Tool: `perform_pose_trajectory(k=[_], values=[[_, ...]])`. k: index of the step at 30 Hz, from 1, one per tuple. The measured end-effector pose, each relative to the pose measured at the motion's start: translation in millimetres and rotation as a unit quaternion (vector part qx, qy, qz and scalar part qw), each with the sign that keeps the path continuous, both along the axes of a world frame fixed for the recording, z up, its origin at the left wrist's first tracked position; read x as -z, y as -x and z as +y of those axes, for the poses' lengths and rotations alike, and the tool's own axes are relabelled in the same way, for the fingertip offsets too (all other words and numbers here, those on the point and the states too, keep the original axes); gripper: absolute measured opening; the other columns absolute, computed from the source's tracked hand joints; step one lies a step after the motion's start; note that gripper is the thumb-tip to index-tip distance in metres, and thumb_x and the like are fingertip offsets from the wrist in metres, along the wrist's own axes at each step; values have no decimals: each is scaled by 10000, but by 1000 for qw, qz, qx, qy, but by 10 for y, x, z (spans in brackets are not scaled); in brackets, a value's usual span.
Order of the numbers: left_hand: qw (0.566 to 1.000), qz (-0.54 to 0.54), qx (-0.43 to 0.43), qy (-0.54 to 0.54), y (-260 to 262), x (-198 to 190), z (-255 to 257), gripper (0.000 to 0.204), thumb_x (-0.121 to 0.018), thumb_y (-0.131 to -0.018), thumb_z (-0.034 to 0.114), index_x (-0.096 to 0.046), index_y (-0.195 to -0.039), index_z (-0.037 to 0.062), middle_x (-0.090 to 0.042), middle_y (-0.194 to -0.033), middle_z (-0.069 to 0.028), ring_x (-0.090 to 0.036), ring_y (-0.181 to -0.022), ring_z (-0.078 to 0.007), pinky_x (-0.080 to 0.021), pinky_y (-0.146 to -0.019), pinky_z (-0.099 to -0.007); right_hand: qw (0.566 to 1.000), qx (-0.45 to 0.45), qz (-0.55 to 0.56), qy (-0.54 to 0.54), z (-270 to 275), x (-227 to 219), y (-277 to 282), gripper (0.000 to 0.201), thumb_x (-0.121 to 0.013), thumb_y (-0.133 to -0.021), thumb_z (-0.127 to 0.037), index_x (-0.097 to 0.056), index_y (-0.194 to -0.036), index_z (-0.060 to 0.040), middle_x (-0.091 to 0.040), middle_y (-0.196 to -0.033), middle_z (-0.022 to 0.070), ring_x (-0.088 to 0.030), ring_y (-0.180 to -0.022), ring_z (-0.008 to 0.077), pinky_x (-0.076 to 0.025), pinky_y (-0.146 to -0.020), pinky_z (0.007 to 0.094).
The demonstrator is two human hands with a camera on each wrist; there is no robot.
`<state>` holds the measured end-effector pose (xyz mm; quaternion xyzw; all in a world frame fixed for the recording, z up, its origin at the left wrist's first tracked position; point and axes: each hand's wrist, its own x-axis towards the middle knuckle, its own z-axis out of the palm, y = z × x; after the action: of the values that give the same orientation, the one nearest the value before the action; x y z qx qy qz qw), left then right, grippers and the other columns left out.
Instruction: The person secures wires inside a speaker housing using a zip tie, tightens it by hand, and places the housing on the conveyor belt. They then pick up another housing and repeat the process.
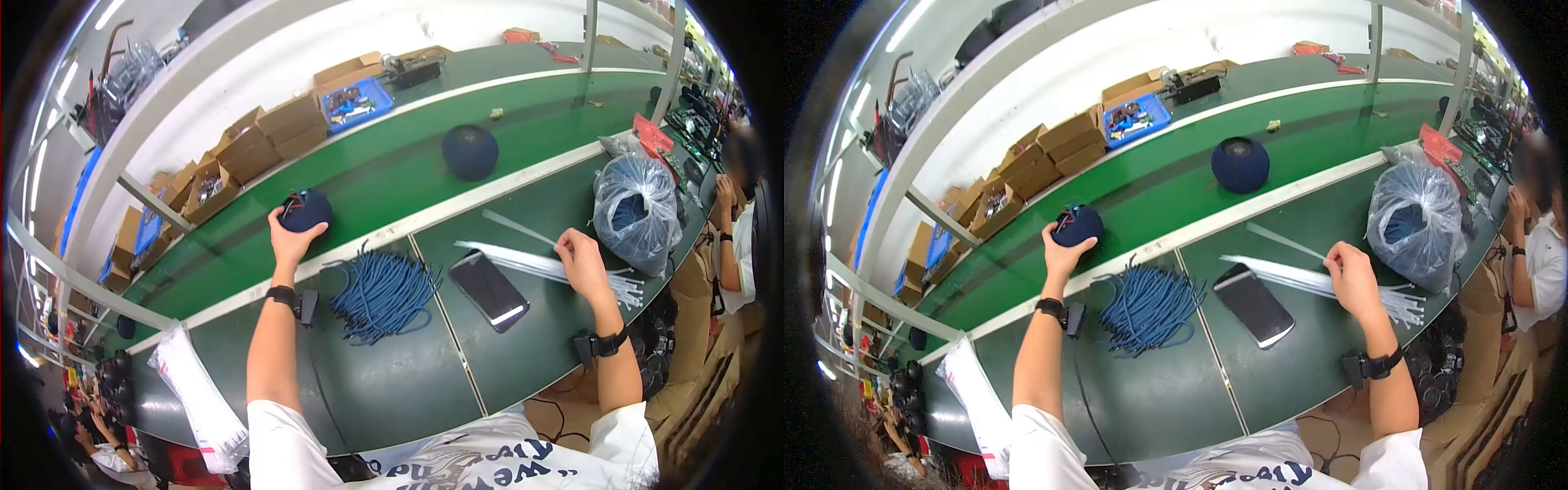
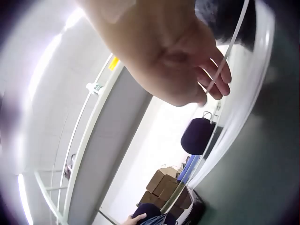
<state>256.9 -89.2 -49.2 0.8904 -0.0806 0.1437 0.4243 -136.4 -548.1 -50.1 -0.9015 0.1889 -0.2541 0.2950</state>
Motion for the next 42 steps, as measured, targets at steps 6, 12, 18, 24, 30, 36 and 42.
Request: perform_pose_trajectory(k=[6,12,18,24,30,36,42], values=[[997,-18,69,3,52,-26,29,1316,-1081,-581,394,-340,-1612,45,-551,-1530,-269,-572,-1395,-405,-477,-1180,-472,999,9,-36,16,72,-716,-765,275,-745,-984,-228,-622,-1077,-1,-695,-992,188,-704,-909,362,-558,-801,474],[992,-110,47,-47,930,-510,239,1286,-1071,-599,358,-355,-1623,56,-392,-1681,-231,-412,-1539,-406,-386,-1250,-515,979,86,170,71,-173,-604,-2594,1303,-954,-625,-702,-388,-1564,2,-255,-1742,308,-584,-1368,516,-553,-1094,529],[984,-148,53,-89,2521,-990,853,1204,-1056,-600,417,-434,-1579,97,-367,-1720,-177,-426,-1538,-381,-407,-1206,-575,972,51,227,32,-230,-651,-2865,1420,-974,-584,-654,-280,-1663,-45,-314,-1715,296,-558,-1394,537,-521,-1132,538],[992,-102,75,-24,3073,-892,1077,1023,-1009,-701,302,-481,-1542,56,-437,-1665,-186,-495,-1491,-351,-466,-1152,-522,869,-179,38,-459,-274,-822,-2523,943,-789,-860,-678,-532,-1529,-64,-724,-1331,130,-740,-1111,233,-598,-786,344],[948,41,225,219,2891,-1082,16,1541,-1080,-607,373,-64,-1729,84,-235,-1731,-289,-382,-1566,-462,-537,-1113,-598,602,-314,-9,-734,1932,-1215,-1262,677,-572,-1019,-730,-652,-1400,-176,-762,-1249,22,-754,-934,146,-518,-553,253],[917,-73,185,347,3181,-811,382,1497,-1067,-656,361,-57,-1706,15,-374,-1623,-197,-439,-1506,-312,-356,-1262,-448,628,-439,124,-630,2792,-690,-823,693,-603,-1073,-581,-433,-1628,-202,-628,-1480,0,-673,-1050,138,-378,-575,210],[991,-120,49,46,3661,-718,1533,1543,-1073,-531,418,-154,-1697,-1,-286,-1745,-227,-354,-1597,-389,-315,-1311,-451,764,-506,138,-375,2634,-1429,-741,275,-622,-1097,-230,-671,-1276,-27,-532,-785,-9,-505,-665,82,-417,-651,242]])
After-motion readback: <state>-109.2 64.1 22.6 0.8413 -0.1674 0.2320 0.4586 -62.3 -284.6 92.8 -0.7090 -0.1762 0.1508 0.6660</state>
